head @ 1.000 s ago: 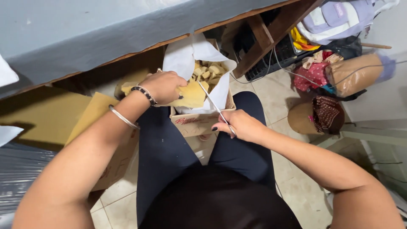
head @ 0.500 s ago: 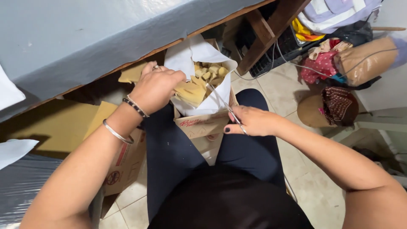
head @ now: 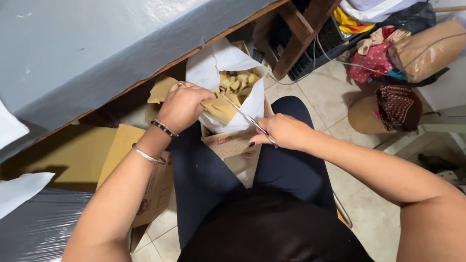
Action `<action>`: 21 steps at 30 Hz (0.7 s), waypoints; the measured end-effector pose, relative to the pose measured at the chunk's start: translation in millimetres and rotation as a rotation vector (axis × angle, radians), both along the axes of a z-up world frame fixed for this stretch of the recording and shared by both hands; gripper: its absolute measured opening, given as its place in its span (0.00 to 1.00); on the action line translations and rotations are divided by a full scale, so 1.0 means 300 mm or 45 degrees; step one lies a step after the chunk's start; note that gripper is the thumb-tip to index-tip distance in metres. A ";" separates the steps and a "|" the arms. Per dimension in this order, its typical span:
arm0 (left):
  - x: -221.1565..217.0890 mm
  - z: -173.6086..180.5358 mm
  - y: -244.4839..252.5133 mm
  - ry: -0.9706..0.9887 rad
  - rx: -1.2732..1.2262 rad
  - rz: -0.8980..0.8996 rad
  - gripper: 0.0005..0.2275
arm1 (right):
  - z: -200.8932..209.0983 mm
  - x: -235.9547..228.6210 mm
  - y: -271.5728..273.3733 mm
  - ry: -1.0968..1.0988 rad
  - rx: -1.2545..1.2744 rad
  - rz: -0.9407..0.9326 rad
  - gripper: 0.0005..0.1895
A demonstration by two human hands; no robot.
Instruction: Cutting small pieces of yellow foam with scissors and placing them into a paper bag
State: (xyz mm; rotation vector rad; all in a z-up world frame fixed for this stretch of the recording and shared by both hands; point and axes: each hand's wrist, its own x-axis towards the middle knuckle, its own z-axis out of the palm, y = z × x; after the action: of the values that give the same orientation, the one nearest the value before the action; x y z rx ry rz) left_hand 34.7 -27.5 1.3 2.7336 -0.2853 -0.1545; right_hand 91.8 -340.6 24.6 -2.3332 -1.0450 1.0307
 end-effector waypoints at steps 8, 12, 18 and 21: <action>-0.025 -0.003 0.002 -0.138 0.116 0.043 0.11 | 0.115 0.056 0.003 0.170 -0.202 0.116 0.31; -0.028 -0.009 -0.040 -0.407 0.142 -0.029 0.10 | 0.153 0.051 0.014 -0.127 -0.455 0.254 0.40; -0.014 0.036 -0.070 -0.432 0.111 0.022 0.20 | 0.104 0.027 0.017 -0.305 -0.277 0.281 0.35; -0.019 0.027 -0.068 -0.298 0.126 0.078 0.23 | 0.065 0.024 0.003 -0.225 -0.207 0.217 0.30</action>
State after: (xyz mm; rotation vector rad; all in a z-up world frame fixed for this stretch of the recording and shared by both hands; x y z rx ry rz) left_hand 28.9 -47.8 9.5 2.8567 -0.2634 0.1736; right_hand 99.0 -339.7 44.1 -2.5392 -1.2900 1.0192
